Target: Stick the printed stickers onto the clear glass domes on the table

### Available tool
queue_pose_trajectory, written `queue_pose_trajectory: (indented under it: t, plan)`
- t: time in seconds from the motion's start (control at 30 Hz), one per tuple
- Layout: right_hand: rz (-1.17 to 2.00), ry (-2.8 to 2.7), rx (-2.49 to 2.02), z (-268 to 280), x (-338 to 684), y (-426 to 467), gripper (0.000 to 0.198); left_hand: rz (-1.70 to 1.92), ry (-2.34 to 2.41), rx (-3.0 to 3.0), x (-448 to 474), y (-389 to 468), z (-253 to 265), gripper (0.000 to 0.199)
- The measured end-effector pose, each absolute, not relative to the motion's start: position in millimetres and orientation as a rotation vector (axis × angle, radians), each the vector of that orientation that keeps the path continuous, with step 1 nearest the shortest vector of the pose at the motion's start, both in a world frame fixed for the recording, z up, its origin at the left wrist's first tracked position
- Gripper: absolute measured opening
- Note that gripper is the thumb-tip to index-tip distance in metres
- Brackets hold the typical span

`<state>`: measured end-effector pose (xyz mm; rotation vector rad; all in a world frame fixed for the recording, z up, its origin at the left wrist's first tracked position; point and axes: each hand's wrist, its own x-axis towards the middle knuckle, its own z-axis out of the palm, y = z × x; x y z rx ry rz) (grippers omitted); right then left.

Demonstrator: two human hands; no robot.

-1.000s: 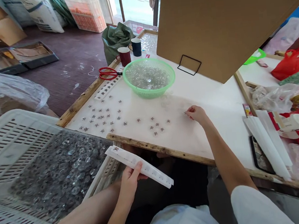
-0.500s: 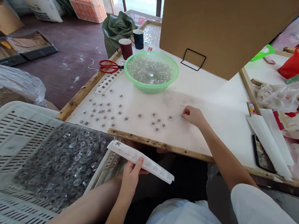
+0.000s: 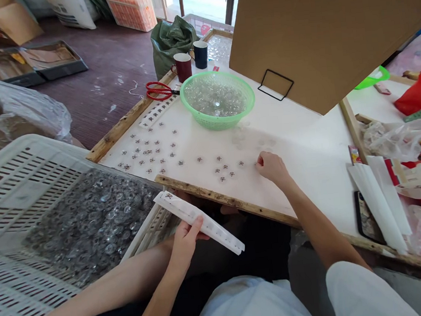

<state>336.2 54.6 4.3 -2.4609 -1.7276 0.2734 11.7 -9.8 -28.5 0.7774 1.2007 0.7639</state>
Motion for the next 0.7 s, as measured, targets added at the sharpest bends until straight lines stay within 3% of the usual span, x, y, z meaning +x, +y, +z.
queue_pose_trajectory:
  t: [0.13, 0.33, 0.7]
  plan:
    - [0.277, -1.779, -2.501, 5.6, 330.0, 54.3, 0.006, 0.76, 1.198, 0.77, 11.7, -9.8, -28.9, 0.041]
    - [-0.008, -1.875, -2.417, -6.5, 319.8, 44.5, 0.009, 0.768, 1.187, 0.77, 10.8, -10.1, -29.0, 0.042]
    - [0.073, -1.892, -2.45, -3.4, 315.7, 34.1, 0.01, 0.766, 1.212, 0.739, 14.6, -9.6, -24.6, 0.043]
